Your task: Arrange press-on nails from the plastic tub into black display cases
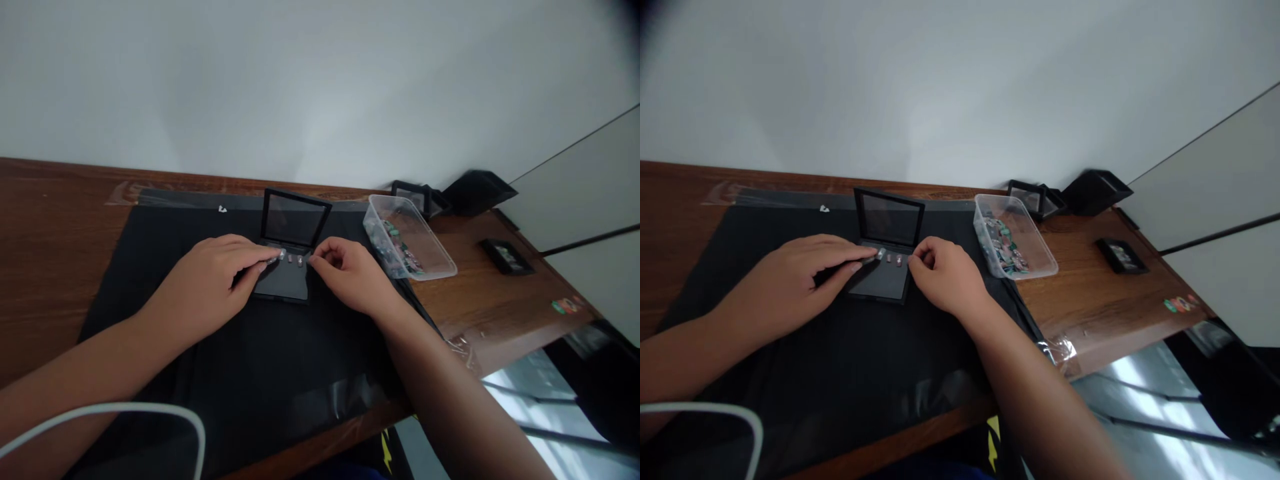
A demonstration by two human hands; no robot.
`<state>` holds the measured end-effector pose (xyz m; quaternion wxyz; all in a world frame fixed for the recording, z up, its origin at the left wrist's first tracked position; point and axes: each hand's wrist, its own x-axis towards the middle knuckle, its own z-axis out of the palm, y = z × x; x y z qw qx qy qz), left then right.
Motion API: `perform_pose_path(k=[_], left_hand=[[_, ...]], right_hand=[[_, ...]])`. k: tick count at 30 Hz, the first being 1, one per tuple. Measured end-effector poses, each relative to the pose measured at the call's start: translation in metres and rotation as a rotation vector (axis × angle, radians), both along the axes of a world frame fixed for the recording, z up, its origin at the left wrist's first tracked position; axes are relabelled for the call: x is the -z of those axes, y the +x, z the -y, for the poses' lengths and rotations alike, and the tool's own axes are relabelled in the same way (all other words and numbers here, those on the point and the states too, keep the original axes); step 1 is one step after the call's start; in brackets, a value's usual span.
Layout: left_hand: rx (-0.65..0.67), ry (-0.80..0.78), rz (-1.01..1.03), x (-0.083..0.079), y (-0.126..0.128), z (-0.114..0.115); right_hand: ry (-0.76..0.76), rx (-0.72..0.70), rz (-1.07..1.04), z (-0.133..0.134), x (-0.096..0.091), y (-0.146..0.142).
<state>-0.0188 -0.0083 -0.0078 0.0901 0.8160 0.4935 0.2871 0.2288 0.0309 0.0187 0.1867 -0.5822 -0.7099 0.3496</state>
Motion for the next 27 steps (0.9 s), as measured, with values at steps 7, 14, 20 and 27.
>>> perform_pose_path(k=[7,14,20,27], left_hand=[[-0.018,0.008,-0.01,0.002,-0.001,0.0],[-0.039,-0.012,0.019,0.0,-0.001,0.001],[-0.049,-0.001,0.033,-0.001,0.0,0.0],[-0.019,0.039,0.026,-0.001,0.002,0.001]], right_hand=[[-0.009,-0.071,0.037,-0.001,-0.007,0.004],[0.027,-0.14,0.087,0.001,-0.008,0.009],[-0.009,-0.181,-0.01,0.0,-0.009,0.014],[0.004,-0.219,-0.045,-0.001,-0.007,0.015]])
